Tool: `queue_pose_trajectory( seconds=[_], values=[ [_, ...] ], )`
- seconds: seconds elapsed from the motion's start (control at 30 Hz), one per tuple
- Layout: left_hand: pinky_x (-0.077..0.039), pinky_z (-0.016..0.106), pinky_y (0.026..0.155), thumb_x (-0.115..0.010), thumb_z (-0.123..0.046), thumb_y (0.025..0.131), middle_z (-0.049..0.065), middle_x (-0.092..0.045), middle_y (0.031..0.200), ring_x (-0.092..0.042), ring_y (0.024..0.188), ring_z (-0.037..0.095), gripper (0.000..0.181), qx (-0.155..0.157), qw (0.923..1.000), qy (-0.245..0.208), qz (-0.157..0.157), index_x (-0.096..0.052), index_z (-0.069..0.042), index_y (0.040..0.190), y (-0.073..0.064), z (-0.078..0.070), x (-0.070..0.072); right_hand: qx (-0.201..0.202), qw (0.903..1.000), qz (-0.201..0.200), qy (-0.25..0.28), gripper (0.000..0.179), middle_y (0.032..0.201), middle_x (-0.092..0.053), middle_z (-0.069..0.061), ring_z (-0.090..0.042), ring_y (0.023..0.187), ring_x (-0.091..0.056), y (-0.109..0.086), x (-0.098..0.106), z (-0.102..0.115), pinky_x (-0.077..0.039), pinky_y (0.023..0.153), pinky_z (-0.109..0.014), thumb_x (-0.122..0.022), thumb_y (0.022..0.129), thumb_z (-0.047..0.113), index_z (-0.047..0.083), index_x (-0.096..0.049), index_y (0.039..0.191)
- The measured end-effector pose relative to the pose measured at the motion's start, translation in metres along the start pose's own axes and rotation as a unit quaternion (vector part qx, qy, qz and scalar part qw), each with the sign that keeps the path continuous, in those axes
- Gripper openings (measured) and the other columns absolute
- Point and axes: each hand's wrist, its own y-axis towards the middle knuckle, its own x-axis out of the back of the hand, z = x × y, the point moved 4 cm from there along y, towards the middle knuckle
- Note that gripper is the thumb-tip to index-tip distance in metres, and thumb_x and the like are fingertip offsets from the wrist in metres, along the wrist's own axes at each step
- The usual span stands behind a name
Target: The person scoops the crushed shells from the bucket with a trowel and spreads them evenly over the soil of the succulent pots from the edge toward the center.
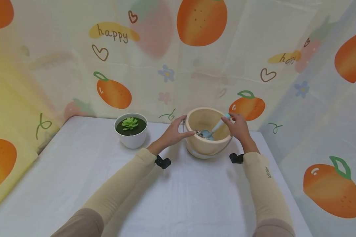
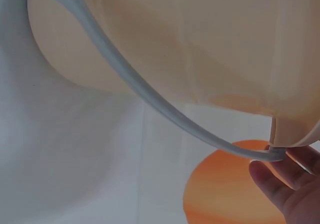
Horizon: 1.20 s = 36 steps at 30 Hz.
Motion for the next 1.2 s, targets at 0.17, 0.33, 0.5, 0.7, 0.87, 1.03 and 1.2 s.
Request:
queue_pose_trajectory(
  seconds=[0.17,0.33,0.5,0.7,0.87,1.03,1.2],
  values=[
    [-0.038,0.046,0.112,-0.071,-0.048,0.084,0.009,-0.042,0.15,-0.044,0.134,0.023,0.089,-0.005,1.0,0.005,0.001,-0.03,-0.01,0.153,0.001,-0.001,-0.003,0.001,0.9997,-0.019,-0.012,0.058,0.14,-0.044,-0.032,-0.049,0.127,-0.044,0.003,0.0,0.001,-0.037,0.107,-0.06,-0.053,0.1,0.037,-0.008,-0.049,0.136],
    [-0.037,0.046,0.113,-0.072,-0.049,0.083,0.01,-0.039,0.153,-0.042,0.136,0.024,0.092,0.004,0.9998,0.019,0.005,-0.028,-0.01,0.153,0.003,-0.002,-0.006,-0.013,0.9979,-0.062,-0.012,0.05,0.136,-0.049,-0.033,-0.048,0.127,-0.046,-0.001,0.004,0.0,-0.037,0.107,-0.059,-0.059,0.098,0.029,-0.009,-0.056,0.129],
    [-0.038,0.045,0.112,-0.073,-0.051,0.081,0.009,-0.04,0.152,-0.042,0.136,0.024,0.094,0.009,0.9996,0.027,0.002,-0.028,-0.01,0.153,0.005,-0.001,-0.008,0.012,0.9957,-0.09,-0.02,0.044,0.125,-0.055,-0.034,-0.048,0.118,-0.05,-0.006,0.008,0.008,-0.042,0.099,-0.058,-0.064,0.094,0.025,-0.01,-0.062,0.122],
    [-0.042,0.043,0.108,-0.076,-0.048,0.08,0.01,-0.043,0.148,-0.046,0.129,0.023,0.094,0.001,0.9996,0.026,-0.012,-0.03,-0.009,0.152,0.008,0.0,-0.009,0.023,0.9962,-0.073,0.04,0.041,0.112,-0.064,-0.027,-0.024,0.093,-0.06,-0.005,0.003,0.024,-0.049,0.079,-0.022,-0.066,0.093,0.023,-0.007,-0.063,0.121],
    [-0.045,0.043,0.103,-0.077,-0.043,0.079,0.013,-0.048,0.142,-0.048,0.122,0.023,0.086,-0.035,0.9988,0.025,-0.022,-0.038,-0.007,0.146,0.011,-0.003,-0.004,-0.004,0.988,-0.052,0.145,0.044,0.1,-0.063,-0.01,0.001,0.074,-0.06,-0.001,-0.003,0.03,-0.051,0.065,-0.009,-0.065,0.094,0.022,-0.009,-0.059,0.123],
    [-0.044,0.043,0.105,-0.077,-0.043,0.08,0.014,-0.048,0.142,-0.048,0.124,0.023,0.084,-0.036,0.9991,0.012,-0.016,-0.038,-0.007,0.146,0.012,-0.001,-0.007,-0.01,0.9778,-0.046,0.204,0.042,0.081,-0.059,0.013,0.0,0.07,-0.062,-0.001,-0.01,0.033,-0.056,0.067,-0.015,-0.067,0.092,0.018,-0.014,-0.059,0.118],
    [-0.043,0.043,0.107,-0.076,-0.041,0.081,0.014,-0.047,0.144,-0.047,0.127,0.024,0.085,-0.034,0.9994,-0.003,-0.008,-0.036,-0.006,0.147,0.012,-0.001,-0.009,-0.025,0.9886,-0.029,0.146,0.04,0.084,-0.064,0.001,-0.01,0.073,-0.065,-0.002,-0.017,0.037,-0.056,0.066,-0.017,-0.068,0.092,0.026,-0.01,-0.063,0.109]
  ],
)
